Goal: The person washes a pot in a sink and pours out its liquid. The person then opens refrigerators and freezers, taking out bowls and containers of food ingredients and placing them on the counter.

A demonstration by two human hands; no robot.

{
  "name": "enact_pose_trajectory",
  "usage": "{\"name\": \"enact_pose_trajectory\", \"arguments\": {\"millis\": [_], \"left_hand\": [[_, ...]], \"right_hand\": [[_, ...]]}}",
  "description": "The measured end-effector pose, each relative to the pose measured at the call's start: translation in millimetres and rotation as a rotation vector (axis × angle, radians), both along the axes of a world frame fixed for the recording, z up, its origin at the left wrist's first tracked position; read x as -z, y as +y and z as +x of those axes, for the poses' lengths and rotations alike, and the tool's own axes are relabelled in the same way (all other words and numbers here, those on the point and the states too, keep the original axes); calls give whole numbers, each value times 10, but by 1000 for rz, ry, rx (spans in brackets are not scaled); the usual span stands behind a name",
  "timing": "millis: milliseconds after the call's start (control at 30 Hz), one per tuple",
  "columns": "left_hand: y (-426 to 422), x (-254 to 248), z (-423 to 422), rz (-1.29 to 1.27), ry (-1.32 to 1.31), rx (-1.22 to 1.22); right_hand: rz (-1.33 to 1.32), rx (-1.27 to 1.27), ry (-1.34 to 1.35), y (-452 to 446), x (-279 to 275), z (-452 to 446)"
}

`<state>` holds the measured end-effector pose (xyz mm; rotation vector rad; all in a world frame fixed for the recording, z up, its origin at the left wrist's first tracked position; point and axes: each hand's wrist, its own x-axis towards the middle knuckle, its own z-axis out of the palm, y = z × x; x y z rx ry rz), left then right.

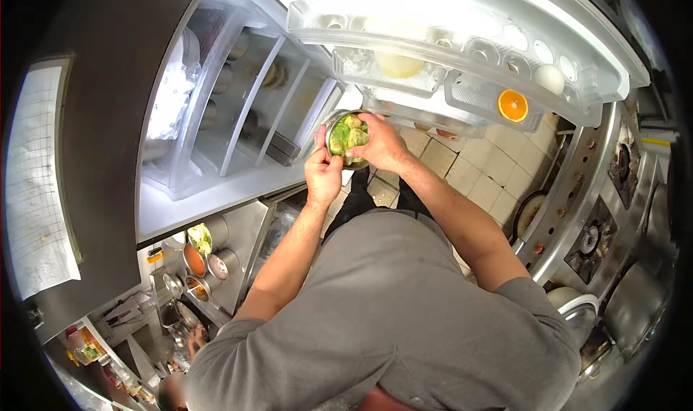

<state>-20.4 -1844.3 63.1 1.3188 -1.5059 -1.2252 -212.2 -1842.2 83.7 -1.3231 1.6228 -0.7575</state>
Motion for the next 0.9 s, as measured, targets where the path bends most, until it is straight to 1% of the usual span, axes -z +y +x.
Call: {"name": "enact_pose_trajectory", "arguments": {"millis": [33,100,133,200,233,267,300,333,367,433,467,500,533,567,600,633,667,700,767,800,833,900], "left_hand": [[-13,-30,22,-4,-6,4],[-46,-89,51,-53,16,0],[-58,-119,65,-35,23,-29],[-98,-178,111,-24,57,-39],[-100,-197,121,-5,101,-56],[-87,-217,129,29,160,-62],[-99,-222,127,27,157,-54],[-104,-217,124,29,275,-68],[-97,-245,113,32,392,-87],[-119,-300,103,-7,386,-89],[-139,-410,63,108,456,-134],[-149,-464,44,224,527,-181],[-194,-327,158,147,558,-90],[-222,-366,152,145,558,-94],[-250,-411,152,186,556,-98],[-274,-458,143,227,556,-102],[-302,-492,110,210,550,-95],[-324,-595,49,212,549,-101],[-329,-797,-76,334,375,-65],[-324,-810,-125,324,327,-40],[-325,-776,-158,328,330,-46],[-296,-685,-190,522,278,-88]], "right_hand": [[-4,4,-6,-5,10,1],[-87,-33,80,-24,3,-1],[-90,-29,73,1,-10,12],[-98,-9,207,85,-255,28],[-99,0,202,109,-376,4],[-132,-55,234,134,-499,-21],[-166,-109,267,157,-564,-34],[-271,-58,257,202,-574,-22],[-270,-56,254,223,-539,-23],[-611,-63,255,257,-385,-35],[-789,-86,210,275,-338,-44],[-786,-90,207,294,-302,-43],[-860,-97,147,308,-275,-42],[-936,-105,86,302,-270,-45],[-938,-110,83,303,-276,-52],[-915,-51,31,314,-293,-66],[-889,6,-23,317,-323,-74],[-886,1,-27,283,-448,-116],[-609,-50,152,178,-708,-267],[-477,-165,163,122,-725,-347],[-336,-231,227,59,-658,-376],[-108,-278,224,-71,-536,-360]]}}
